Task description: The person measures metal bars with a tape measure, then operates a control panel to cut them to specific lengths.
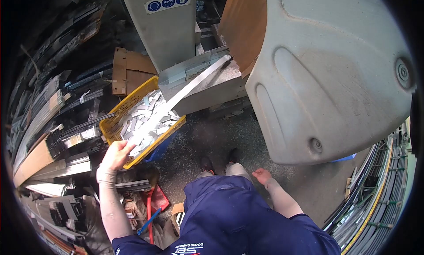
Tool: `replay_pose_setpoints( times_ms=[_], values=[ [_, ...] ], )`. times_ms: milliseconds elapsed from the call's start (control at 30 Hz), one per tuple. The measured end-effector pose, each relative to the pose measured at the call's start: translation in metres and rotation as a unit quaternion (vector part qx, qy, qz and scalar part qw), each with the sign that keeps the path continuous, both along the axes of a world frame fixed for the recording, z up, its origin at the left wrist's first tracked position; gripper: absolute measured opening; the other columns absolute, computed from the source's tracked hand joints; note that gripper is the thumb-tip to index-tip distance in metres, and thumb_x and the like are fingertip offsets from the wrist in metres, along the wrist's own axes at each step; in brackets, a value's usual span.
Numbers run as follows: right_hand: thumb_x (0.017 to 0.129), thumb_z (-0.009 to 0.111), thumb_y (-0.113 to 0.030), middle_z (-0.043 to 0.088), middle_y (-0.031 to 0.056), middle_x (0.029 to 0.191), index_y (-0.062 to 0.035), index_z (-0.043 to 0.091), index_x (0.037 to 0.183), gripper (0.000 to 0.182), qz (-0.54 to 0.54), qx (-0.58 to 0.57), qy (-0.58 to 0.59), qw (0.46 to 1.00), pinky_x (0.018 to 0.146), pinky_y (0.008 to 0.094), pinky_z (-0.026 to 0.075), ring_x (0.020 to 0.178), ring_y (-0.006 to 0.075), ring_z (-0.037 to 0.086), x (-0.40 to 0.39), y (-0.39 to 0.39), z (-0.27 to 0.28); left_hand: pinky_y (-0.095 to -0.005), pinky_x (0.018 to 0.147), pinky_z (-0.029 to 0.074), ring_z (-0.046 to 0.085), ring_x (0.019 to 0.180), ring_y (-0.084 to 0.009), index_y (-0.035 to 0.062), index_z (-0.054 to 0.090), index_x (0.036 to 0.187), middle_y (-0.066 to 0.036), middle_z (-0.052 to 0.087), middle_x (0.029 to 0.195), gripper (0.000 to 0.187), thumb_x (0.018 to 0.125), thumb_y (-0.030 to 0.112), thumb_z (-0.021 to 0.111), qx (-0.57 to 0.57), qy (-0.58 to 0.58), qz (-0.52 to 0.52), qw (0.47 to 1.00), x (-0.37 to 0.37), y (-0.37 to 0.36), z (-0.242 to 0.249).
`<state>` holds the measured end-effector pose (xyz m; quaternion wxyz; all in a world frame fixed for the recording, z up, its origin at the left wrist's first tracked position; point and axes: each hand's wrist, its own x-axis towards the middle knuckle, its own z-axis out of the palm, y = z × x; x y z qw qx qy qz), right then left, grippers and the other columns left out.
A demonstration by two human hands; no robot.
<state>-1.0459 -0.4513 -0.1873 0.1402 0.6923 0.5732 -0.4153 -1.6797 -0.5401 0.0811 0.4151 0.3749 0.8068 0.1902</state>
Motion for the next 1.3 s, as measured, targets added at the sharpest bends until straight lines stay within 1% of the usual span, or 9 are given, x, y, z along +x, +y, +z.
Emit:
replay_pose_setpoints(
  times_ms=[100,300,500,667,767,833,900,1067,1300],
  values=[
    [0.090,0.071,-0.045,0.073,0.0136,0.120,-0.0043,0.070,0.117,0.049,-0.020,-0.028,-0.026,0.999,0.101,0.0382,0.052,0.116,0.0287,0.068,0.022,-0.010,-0.002,-0.0292,0.049,0.036,0.043,0.056,-0.0057,0.0030,0.057,0.074,0.005,0.048,0.061,0.042,0.101,0.034,0.064,-0.062,0.015,0.045,0.997,-0.028,-0.042,0.040],
    [0.090,0.072,-0.045,0.073,0.0154,0.119,-0.0041,0.071,0.115,0.048,-0.038,-0.019,0.020,0.999,0.099,0.0389,0.052,0.114,0.0288,0.069,0.011,0.004,-0.014,-0.0247,0.038,0.028,0.040,0.043,-0.0030,0.0105,0.052,0.071,0.008,0.043,0.056,0.039,0.102,0.030,0.064,-0.046,-0.052,0.152,0.986,-0.069,-0.140,0.057],
    [0.092,0.074,-0.040,0.075,0.0125,0.110,-0.0043,0.070,0.116,0.043,0.023,0.020,0.093,0.995,0.090,0.0359,0.055,0.101,0.0230,0.071,-0.059,0.045,0.016,-0.0289,0.047,0.033,0.039,0.055,-0.0043,0.0039,0.054,0.072,0.007,0.046,0.060,0.041,0.101,0.030,0.065,0.006,-0.006,0.044,0.999,-0.014,-0.073,0.023],
    [0.092,0.073,-0.039,0.075,0.0136,0.110,-0.0044,0.069,0.118,0.043,0.025,0.052,0.134,0.989,0.091,0.0366,0.055,0.104,0.0245,0.072,-0.080,0.060,0.033,-0.0368,0.056,0.041,0.043,0.057,-0.0133,-0.0032,0.055,0.076,-0.011,0.045,0.059,0.044,0.098,0.033,0.067,0.073,0.080,-0.039,0.993,0.009,-0.010,-0.030],
    [0.093,0.072,-0.040,0.075,0.0144,0.112,-0.0045,0.069,0.119,0.045,0.010,0.043,0.126,0.991,0.093,0.0372,0.055,0.106,0.0254,0.072,-0.070,0.056,0.044,-0.0394,0.062,0.044,0.046,0.059,-0.0183,-0.0041,0.061,0.081,-0.018,0.050,0.063,0.044,0.098,0.036,0.067,0.078,0.156,-0.027,0.984,0.020,0.012,-0.022],
    [0.093,0.072,-0.040,0.075,0.0145,0.113,-0.0044,0.069,0.119,0.045,-0.011,0.026,0.115,0.993,0.093,0.0370,0.055,0.107,0.0252,0.071,-0.054,0.043,0.046,-0.0410,0.067,0.050,0.067,0.067,-0.0322,-0.0008,0.070,0.090,-0.022,0.065,0.074,0.042,0.099,0.040,0.065,0.060,0.186,-0.028,0.980,0.020,0.017,-0.009],
    [0.091,0.073,-0.042,0.074,0.0144,0.116,-0.0047,0.069,0.119,0.047,0.004,0.014,0.069,0.997,0.097,0.0379,0.054,0.110,0.0268,0.070,-0.024,0.028,0.023,-0.0431,0.070,0.053,0.070,0.077,-0.0385,0.0013,0.071,0.091,-0.022,0.069,0.078,0.041,0.099,0.041,0.064,0.061,0.237,-0.044,0.969,0.017,0.020,0.001],
    [0.090,0.072,-0.047,0.073,0.0146,0.119,-0.0054,0.070,0.118,0.050,0.006,-0.030,-0.027,0.999,0.101,0.0390,0.051,0.115,0.0288,0.068,0.028,-0.003,-0.002,-0.0430,0.073,0.054,0.072,0.081,-0.0385,0.0019,0.071,0.094,-0.021,0.071,0.081,0.040,0.098,0.041,0.065,0.024,0.235,-0.043,0.971,0.000,0.022,0.013],
    [0.090,0.075,-0.040,0.075,0.0132,0.110,-0.0043,0.071,0.114,0.043,-0.014,0.011,0.028,0.999,0.095,0.0365,0.053,0.106,0.0258,0.070,0.005,0.009,-0.004,-0.0428,0.071,0.052,0.071,0.079,-0.0373,-0.0008,0.070,0.093,-0.022,0.068,0.078,0.044,0.098,0.042,0.064,0.011,0.239,-0.066,0.969,-0.018,0.002,0.029]
  ],
)
